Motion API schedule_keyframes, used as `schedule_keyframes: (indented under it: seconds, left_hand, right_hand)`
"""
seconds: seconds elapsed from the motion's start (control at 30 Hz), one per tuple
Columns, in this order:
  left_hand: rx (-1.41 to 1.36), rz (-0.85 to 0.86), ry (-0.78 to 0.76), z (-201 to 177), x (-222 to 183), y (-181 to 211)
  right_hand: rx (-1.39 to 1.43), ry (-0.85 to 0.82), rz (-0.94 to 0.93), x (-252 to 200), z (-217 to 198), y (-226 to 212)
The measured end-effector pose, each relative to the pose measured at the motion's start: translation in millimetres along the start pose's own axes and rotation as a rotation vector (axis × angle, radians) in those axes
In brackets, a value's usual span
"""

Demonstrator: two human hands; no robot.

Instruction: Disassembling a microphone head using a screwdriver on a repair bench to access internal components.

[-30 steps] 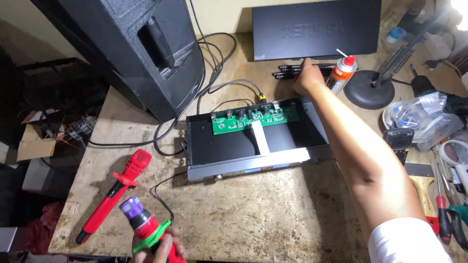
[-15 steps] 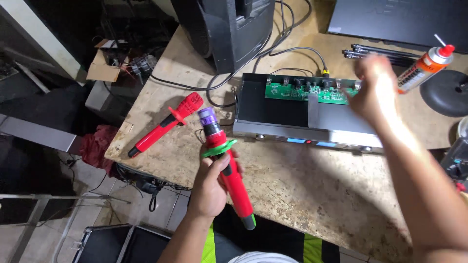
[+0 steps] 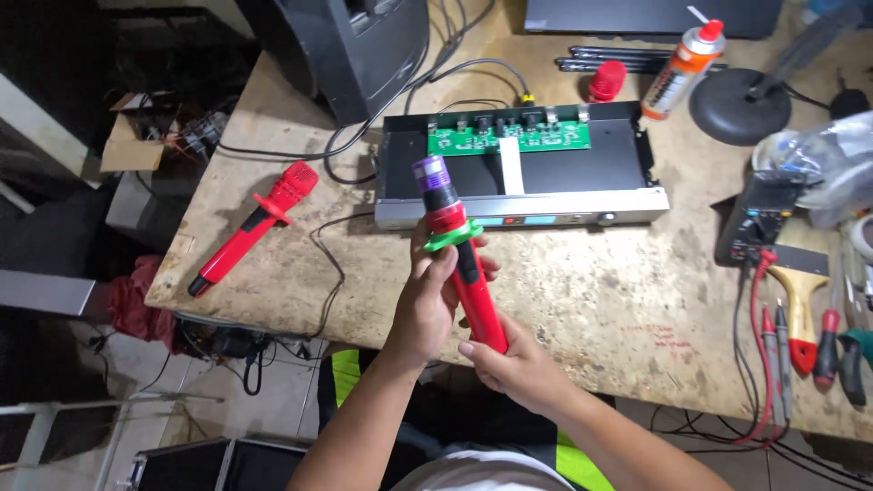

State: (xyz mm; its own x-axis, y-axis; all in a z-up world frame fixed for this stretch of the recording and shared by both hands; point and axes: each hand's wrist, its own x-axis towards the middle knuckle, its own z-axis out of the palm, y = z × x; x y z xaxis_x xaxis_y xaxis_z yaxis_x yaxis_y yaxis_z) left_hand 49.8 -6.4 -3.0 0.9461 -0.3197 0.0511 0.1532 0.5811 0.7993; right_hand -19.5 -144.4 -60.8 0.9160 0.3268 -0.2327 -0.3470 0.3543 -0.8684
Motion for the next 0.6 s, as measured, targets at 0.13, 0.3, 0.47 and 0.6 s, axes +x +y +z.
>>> schedule_keyframes:
  seconds: [0.13, 0.3, 0.47, 0.6]
  left_hand:
    - [0.040, 0.005, -0.113, 18.8, 35.5, -11.9]
    - [-0.066, 0.166, -0.147, 60.0, 84.3, -18.1]
    - [0.015, 0.050, -0.138, 46.1, 142.3, -61.2]
    - [0.130, 0.008, -0.101, 64.2, 159.0, -51.8]
  right_hand:
    - [-0.216, 0.053, 0.012, 5.2, -25.2, -21.8]
    - [0.007, 0.162, -0.381, 43.6, -56.3, -67.2]
    - [-0.035, 0.234, -0.438, 69.9, -97.8, -76.5]
    - [-0.218, 0.202, -0.380, 72.9, -116.5, -64.1]
